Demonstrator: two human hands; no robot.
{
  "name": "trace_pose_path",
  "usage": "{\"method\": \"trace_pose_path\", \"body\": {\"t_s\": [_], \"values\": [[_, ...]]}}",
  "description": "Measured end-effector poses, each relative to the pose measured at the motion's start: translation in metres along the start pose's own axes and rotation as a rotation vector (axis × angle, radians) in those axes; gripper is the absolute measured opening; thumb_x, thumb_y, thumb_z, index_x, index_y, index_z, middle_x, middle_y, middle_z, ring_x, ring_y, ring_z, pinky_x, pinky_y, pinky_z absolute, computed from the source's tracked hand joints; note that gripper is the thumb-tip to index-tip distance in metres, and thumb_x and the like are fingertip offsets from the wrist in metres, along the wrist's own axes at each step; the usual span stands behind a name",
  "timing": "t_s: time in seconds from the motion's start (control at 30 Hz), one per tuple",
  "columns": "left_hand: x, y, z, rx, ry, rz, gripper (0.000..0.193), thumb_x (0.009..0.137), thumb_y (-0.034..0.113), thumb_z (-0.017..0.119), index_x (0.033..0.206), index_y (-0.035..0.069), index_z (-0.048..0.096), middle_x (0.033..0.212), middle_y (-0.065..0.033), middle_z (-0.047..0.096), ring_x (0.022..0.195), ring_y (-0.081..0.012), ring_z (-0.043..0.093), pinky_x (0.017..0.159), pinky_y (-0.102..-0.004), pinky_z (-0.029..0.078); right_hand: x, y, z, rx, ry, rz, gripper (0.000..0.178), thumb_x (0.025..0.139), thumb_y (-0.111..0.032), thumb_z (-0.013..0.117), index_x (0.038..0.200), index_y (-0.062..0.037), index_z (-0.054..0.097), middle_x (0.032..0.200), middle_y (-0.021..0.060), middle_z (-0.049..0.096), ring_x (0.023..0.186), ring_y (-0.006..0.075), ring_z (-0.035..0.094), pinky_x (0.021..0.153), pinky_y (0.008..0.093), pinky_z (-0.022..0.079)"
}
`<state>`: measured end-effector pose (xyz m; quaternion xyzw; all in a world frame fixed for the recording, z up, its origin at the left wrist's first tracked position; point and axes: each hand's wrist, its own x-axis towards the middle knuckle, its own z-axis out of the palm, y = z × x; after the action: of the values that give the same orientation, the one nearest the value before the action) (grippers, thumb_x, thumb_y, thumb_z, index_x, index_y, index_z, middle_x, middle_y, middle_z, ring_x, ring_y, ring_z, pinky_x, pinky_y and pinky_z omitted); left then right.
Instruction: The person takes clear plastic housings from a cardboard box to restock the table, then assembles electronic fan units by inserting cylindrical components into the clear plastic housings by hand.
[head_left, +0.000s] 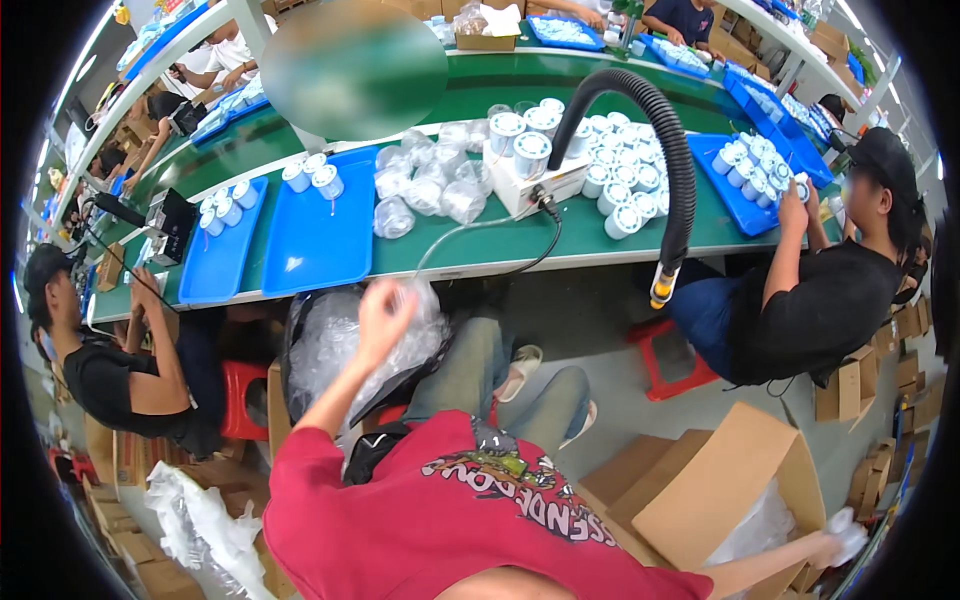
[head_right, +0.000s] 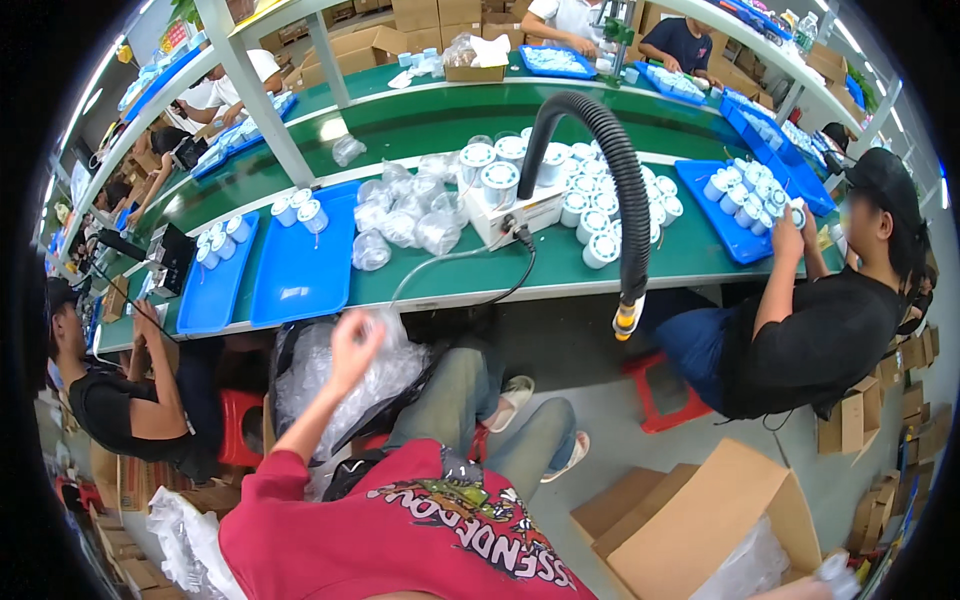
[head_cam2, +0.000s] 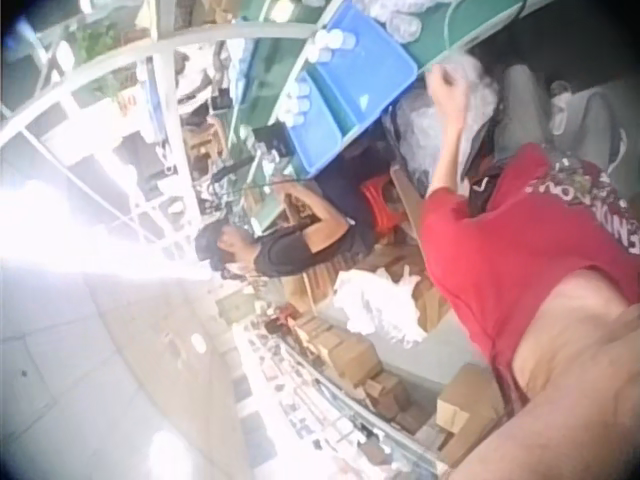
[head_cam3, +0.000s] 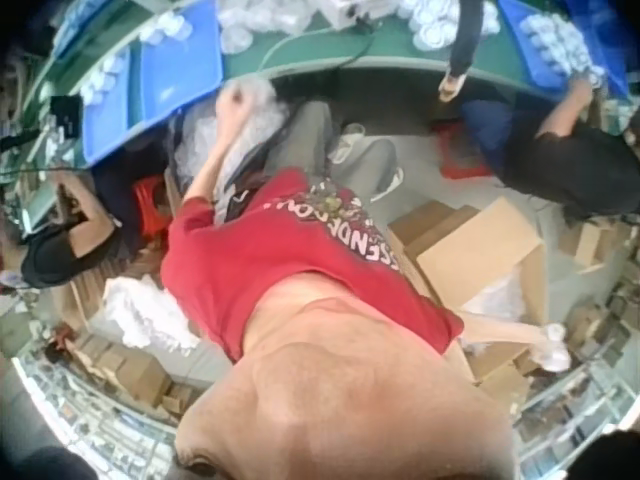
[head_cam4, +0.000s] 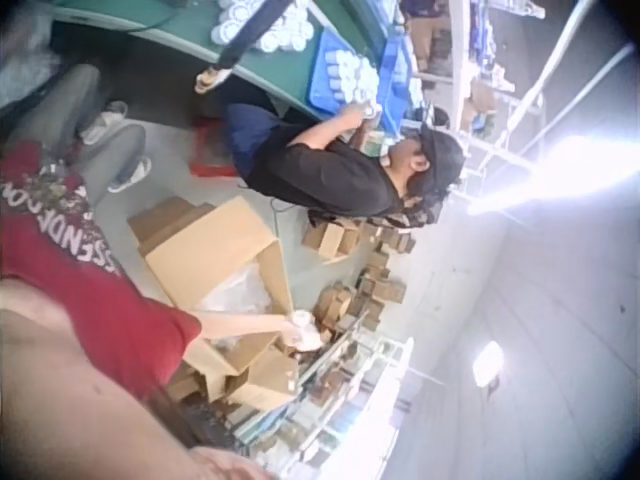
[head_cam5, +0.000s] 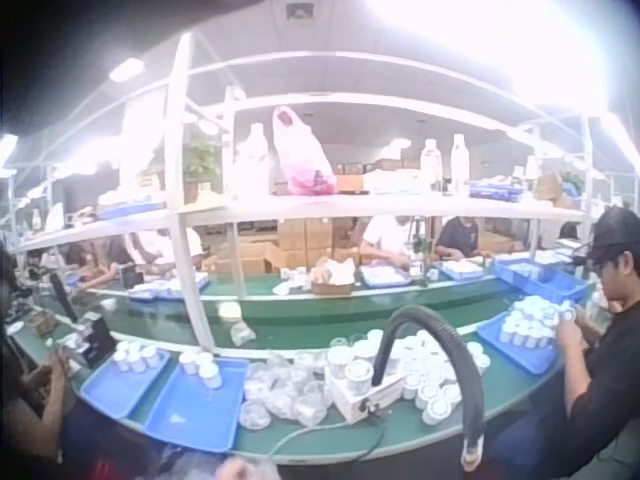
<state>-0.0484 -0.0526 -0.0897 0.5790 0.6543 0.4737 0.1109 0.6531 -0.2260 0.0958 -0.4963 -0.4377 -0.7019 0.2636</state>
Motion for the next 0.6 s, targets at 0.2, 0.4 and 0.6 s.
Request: {"method": "trace_pose_path", "body": {"t_s": [0.2, 0.4, 0.6], "values": [[0.169, -0.001, 0.015, 0.092, 0.280, 0.342, 0.019, 0.077, 0.016, 0.065, 0.082, 0.000, 0.056, 0.085, -0.0111, 0.054, 0.079, -0.0290, 0.053, 0.070, -0.0350, 0.043, 0.065, -0.186, -0.006, 0.860, -0.454, 0.198, 0.030, 0.069, -0.022, 0.064, 0.090, -0.0010, 0.066, 0.090, 0.0145, 0.066, 0.086, 0.0242, 0.064, 0.077, 0.0334, 0.050], [0.238, -0.079, 0.024, 0.213, -0.178, 0.329, 0.030, 0.075, 0.023, 0.065, 0.097, 0.005, 0.060, 0.104, -0.0136, 0.058, 0.103, -0.0323, 0.052, 0.084, -0.0390, 0.042, 0.166, -0.462, -0.018, 1.739, -0.866, 0.369, 0.036, 0.068, -0.007, 0.055, 0.101, 0.0028, 0.063, 0.101, 0.0165, 0.064, 0.099, 0.0237, 0.060, 0.089, 0.0315, 0.044], [0.261, -0.061, 0.019, 0.172, -0.147, 0.463, 0.037, 0.076, 0.026, 0.061, 0.109, 0.011, 0.059, 0.112, -0.0110, 0.059, 0.114, -0.0329, 0.048, 0.095, -0.0440, 0.033, 0.151, -0.699, 0.066, 1.807, -0.809, 0.493, 0.028, 0.076, -0.007, 0.055, 0.102, -0.0042, 0.063, 0.102, 0.0153, 0.062, 0.093, 0.0336, 0.059, 0.079, 0.0366, 0.047]]}}
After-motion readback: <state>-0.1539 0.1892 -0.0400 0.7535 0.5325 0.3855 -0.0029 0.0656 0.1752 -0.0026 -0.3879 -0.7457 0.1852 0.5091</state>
